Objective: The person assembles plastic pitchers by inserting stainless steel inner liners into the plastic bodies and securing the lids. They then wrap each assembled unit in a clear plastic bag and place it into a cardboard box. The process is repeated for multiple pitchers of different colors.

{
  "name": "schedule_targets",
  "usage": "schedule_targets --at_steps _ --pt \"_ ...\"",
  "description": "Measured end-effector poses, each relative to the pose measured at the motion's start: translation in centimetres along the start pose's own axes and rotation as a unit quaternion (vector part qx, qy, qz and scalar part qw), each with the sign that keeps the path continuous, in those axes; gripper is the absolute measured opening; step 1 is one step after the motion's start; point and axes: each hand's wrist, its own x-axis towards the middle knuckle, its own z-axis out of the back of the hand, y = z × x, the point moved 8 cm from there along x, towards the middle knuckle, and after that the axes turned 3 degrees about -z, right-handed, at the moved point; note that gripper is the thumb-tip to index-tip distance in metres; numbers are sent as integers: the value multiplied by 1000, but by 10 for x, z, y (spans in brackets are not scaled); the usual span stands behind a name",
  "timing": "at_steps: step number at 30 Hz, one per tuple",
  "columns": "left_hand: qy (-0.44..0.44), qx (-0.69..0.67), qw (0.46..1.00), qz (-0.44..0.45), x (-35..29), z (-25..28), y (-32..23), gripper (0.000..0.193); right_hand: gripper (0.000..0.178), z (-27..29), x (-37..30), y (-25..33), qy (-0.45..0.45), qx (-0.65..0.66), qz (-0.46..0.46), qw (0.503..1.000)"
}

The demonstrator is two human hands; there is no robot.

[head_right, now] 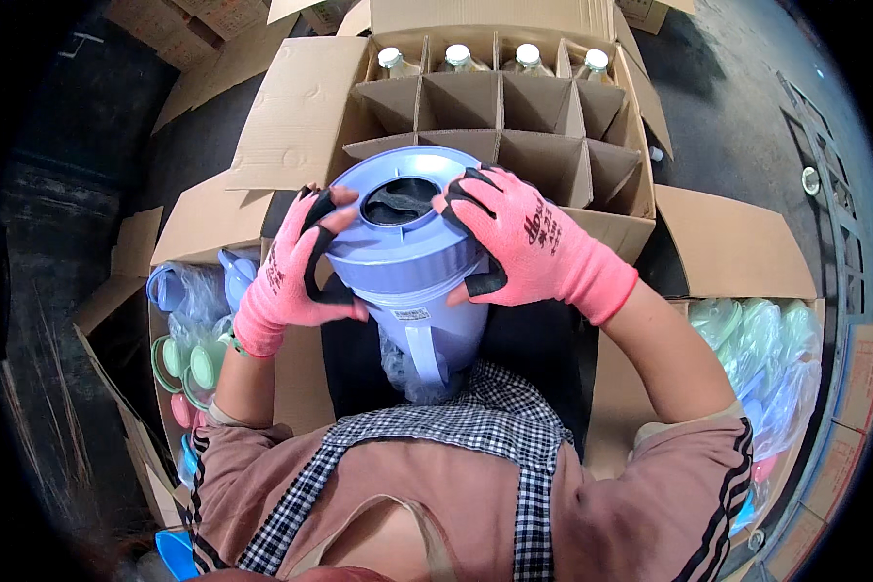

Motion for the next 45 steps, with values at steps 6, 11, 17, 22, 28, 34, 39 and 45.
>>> schedule_targets --at_steps 6,11,17,22,28,34,39,45 --pt "-41 -31 998 -37 -10 -10 6 64 65 -6 -3 1 13 2 20 1000" --pt "-17 17 999 -36 -12 -13 0 61 60 -11 -6 3 21 -25 22 999" --pt "-35 33 995 -84 -9 -11 -19 79 56 -14 -6 7 22 -45 11 999" --pt "-67 47 994 -77 -19 -14 -18 67 56 -21 -7 11 46 -65 16 997" --pt "-71 -151 985 41 -19 0 -18 66 50 18 -1 -33 -130 312 -134 932" --pt "-386 -310 826 270 -46 -35 37 54 42 -77 -22 -76 -237 571 -299 727" --pt "-326 -488 724 362 -69 -69 141 39 48 -36 -29 -13 -172 256 -326 894" --pt "-346 -430 794 254 -45 -52 74 46 34 -70 -14 -55 -268 650 -375 604"
